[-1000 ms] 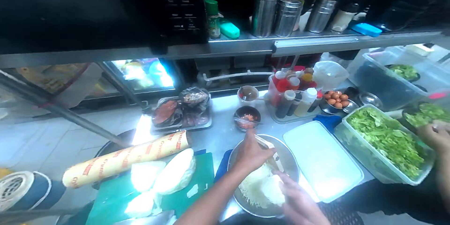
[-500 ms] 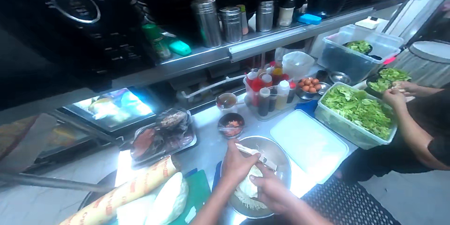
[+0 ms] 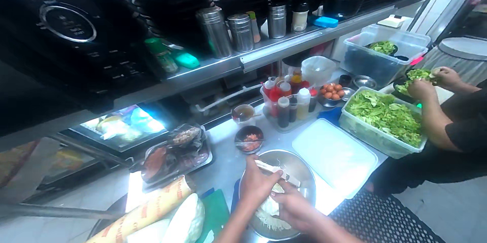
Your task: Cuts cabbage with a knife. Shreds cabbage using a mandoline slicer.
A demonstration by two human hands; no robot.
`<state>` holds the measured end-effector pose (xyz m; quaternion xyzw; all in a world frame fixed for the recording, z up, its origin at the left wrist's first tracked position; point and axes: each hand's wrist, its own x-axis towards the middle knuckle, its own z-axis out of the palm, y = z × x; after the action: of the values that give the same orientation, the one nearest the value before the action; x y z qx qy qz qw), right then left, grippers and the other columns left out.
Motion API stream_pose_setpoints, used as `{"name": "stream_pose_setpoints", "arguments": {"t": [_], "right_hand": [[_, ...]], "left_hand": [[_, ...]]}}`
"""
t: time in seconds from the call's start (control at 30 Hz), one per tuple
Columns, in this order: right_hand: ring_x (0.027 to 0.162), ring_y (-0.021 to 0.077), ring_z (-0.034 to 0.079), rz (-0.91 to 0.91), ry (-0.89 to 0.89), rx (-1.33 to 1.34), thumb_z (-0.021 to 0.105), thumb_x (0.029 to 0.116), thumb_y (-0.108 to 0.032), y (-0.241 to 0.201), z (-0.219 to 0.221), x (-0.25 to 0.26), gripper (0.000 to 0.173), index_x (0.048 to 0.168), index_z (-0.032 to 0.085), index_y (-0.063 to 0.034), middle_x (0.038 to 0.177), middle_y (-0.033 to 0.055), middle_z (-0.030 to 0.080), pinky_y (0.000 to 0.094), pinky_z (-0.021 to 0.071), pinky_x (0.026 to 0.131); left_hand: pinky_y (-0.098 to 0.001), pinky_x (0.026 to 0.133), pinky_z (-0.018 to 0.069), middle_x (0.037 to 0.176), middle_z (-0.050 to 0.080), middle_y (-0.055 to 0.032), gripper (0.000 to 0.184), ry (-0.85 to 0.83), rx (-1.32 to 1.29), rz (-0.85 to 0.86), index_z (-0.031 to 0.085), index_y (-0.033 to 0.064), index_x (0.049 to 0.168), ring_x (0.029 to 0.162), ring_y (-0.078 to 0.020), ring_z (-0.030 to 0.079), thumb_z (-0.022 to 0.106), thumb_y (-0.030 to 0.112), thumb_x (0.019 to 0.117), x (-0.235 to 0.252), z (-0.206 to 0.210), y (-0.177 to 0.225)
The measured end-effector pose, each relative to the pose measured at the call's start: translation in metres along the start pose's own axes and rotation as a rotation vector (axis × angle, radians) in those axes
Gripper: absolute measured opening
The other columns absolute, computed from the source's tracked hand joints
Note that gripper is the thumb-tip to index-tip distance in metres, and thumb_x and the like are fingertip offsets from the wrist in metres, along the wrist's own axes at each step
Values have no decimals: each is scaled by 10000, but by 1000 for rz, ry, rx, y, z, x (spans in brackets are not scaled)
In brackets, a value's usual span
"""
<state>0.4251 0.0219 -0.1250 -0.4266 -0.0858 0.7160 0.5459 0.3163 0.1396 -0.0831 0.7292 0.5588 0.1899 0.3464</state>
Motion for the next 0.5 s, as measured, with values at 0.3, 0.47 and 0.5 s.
{"name": "stream_pose_setpoints", "arguments": {"t": [0.3, 0.47, 0.5], "right_hand": [[1112, 418, 684, 9, -3, 12, 712, 948, -129, 0, -3, 2, 789, 1598, 279, -239, 1314, 237, 633, 615, 591, 903], [1113, 417, 683, 18, -9, 11, 707, 951, -134, 0, -5, 3, 781, 1596, 284, -254, 1311, 234, 635, 617, 587, 905], [1110, 419, 683, 17, -9, 14, 710, 951, -135, 1, -5, 3, 780, 1596, 287, -253, 1308, 236, 636, 618, 587, 903]], "left_hand": [[-419, 788, 621, 1121, 675, 40, 1061, 5, 8, -1, 442, 181, 1381, 961, -113, 684, 837, 737, 568, -3, 1, 0], [-418, 798, 621, 1122, 676, 35, 1073, 4, 16, -7, 441, 176, 1390, 966, -107, 686, 832, 744, 568, -3, 1, 1], [-418, 798, 622, 1120, 675, 35, 1071, 6, 12, -7, 439, 176, 1389, 965, -108, 686, 832, 742, 569, -3, 1, 0]]}}
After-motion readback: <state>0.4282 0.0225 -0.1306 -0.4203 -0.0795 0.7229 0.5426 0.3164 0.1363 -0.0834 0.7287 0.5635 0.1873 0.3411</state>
